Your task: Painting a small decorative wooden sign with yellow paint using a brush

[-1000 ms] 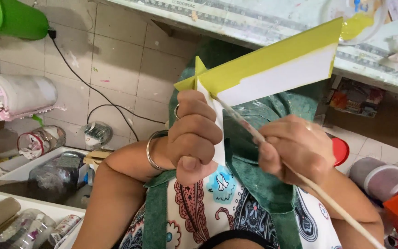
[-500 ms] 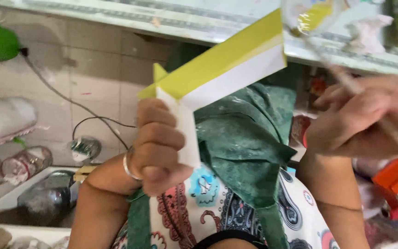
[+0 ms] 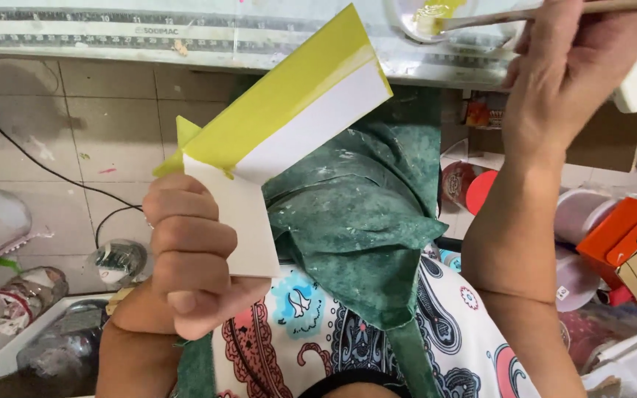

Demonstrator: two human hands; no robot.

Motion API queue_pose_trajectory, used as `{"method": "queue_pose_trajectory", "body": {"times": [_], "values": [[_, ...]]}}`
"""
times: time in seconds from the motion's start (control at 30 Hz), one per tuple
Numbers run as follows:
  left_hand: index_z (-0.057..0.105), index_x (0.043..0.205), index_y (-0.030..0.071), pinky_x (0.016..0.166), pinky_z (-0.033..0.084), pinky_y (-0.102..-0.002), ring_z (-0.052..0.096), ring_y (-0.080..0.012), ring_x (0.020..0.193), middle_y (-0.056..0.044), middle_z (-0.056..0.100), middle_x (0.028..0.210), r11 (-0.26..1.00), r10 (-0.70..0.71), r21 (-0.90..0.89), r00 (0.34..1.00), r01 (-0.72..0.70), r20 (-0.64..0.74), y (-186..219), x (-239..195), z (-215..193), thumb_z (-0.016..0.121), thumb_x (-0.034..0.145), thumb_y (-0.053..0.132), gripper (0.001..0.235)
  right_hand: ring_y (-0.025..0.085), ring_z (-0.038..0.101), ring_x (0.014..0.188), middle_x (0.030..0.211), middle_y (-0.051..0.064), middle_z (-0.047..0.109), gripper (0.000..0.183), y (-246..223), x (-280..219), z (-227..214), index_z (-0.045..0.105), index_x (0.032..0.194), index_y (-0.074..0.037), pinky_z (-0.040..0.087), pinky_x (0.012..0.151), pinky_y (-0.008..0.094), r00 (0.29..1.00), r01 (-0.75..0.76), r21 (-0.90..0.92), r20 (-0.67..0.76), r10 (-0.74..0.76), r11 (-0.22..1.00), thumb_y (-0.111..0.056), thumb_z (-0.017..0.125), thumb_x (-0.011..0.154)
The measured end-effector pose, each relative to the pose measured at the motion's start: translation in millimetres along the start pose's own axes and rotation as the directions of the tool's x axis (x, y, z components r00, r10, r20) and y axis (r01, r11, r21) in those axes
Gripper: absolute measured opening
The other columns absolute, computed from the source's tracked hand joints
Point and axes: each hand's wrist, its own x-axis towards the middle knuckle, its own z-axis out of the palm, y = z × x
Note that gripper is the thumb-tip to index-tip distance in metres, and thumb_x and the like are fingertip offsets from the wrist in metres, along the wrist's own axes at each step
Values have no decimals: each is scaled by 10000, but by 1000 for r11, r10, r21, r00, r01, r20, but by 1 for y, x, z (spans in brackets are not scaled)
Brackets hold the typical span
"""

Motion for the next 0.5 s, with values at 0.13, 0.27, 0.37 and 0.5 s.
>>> {"method": "queue_pose_trajectory", "body": {"times": [0.13, 0.27, 0.37, 0.5], "values": [[283, 597, 180, 574, 239, -280, 232, -110, 530, 76, 287, 493, 1000, -12, -28, 870, -2, -493, 3, 4, 23, 264, 906, 207, 311, 165, 383, 513, 655, 133, 394, 272, 0, 1, -6, 342, 885, -33, 322, 427, 278, 997, -34, -68, -73, 29, 997, -202, 449, 1069], [278, 610, 173, 577, 239, -283, 224, -117, 524, 64, 295, 504, 1000, -15, -22, 892, 6, -452, 3, 4, 23, 250, 912, 182, 304, 201, 419, 593, 738, 173, 412, 133, 6, 3, -2, 380, 1064, -60, 343, 438, 285, 1000, 3, 56, 15, -4, 998, -180, 433, 1083], [312, 667, 181, 639, 267, -300, 281, -134, 595, 73, 351, 570, 995, -100, -24, 975, 97, -198, 8, -4, 1, 210, 965, 244, 321, 171, 342, 489, 666, 149, 402, 188, 6, 7, -2, 391, 994, -8, 279, 440, 296, 995, 92, -48, 43, -90, 995, -165, 419, 1093], [283, 599, 176, 571, 265, -281, 241, -108, 483, 68, 295, 474, 998, 64, 16, 874, -65, -481, -2, 3, 20, 282, 918, 175, 319, 183, 441, 533, 639, 141, 426, 358, 10, 4, -11, 383, 803, 6, 275, 468, 303, 996, 36, -177, -78, -51, 984, -196, 450, 1091]]}}
